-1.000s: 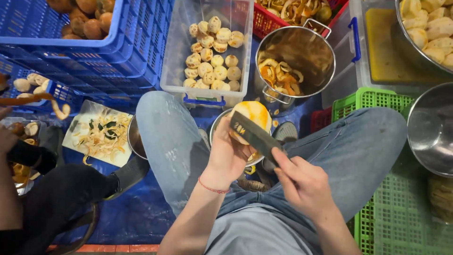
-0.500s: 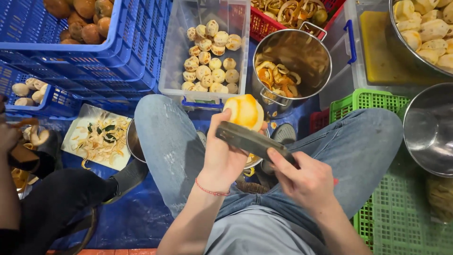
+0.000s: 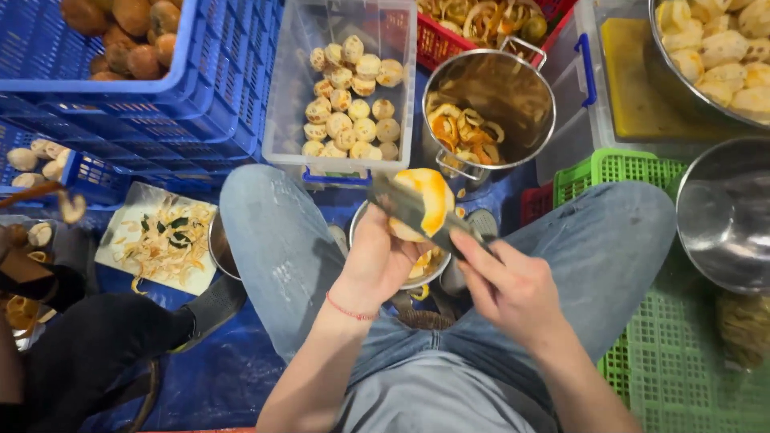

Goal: The person sits cross-legged and uses a knife to peel the skin off round orange-skinned fruits. They remove the peel in long strips and place the peeled fruits into a clear plastic container while discarding the peels into a metal pot.

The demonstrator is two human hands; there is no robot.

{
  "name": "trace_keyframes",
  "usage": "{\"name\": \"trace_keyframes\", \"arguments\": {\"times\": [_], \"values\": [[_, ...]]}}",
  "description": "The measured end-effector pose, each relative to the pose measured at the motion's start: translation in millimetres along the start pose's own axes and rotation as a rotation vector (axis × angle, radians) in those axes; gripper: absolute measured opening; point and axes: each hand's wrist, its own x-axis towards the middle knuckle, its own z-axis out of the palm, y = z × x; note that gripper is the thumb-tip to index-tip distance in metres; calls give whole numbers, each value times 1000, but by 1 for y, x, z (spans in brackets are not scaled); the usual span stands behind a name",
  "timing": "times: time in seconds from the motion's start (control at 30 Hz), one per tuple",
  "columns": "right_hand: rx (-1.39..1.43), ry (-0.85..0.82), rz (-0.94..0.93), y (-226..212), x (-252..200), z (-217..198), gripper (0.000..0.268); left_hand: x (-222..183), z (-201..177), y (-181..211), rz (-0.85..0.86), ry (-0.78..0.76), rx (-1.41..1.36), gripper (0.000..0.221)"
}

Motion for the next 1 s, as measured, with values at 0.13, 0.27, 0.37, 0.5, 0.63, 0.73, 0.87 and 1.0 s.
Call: {"name": "trace_keyframes", "arguments": {"times": [0.13,0.27,0.37,0.5,0.63,0.73,0.87,1.0], "values": [[-1,35,24,2,11,11,34,11,2,11,-59,35,-1,35],[272,-3,107,34,28,19,39,32,20,43,-39,47,92,35],[611,-61,234,56,67,29,43,61,46,68,-47,4,106,42],[1203,-101,387,78,112,47,46,110,49,84,-42,-47,82,48],[760,-184,436,97,107,64,49,117,34,76,-84,49,86,49],[261,-131,172,101,92,84,57,122,20,68,-115,144,142,43],[271,-153,221,104,89,78,70,120,24,77,-107,179,203,46],[170,-141,166,111,78,85,69,113,39,80,-121,307,232,52]]}}
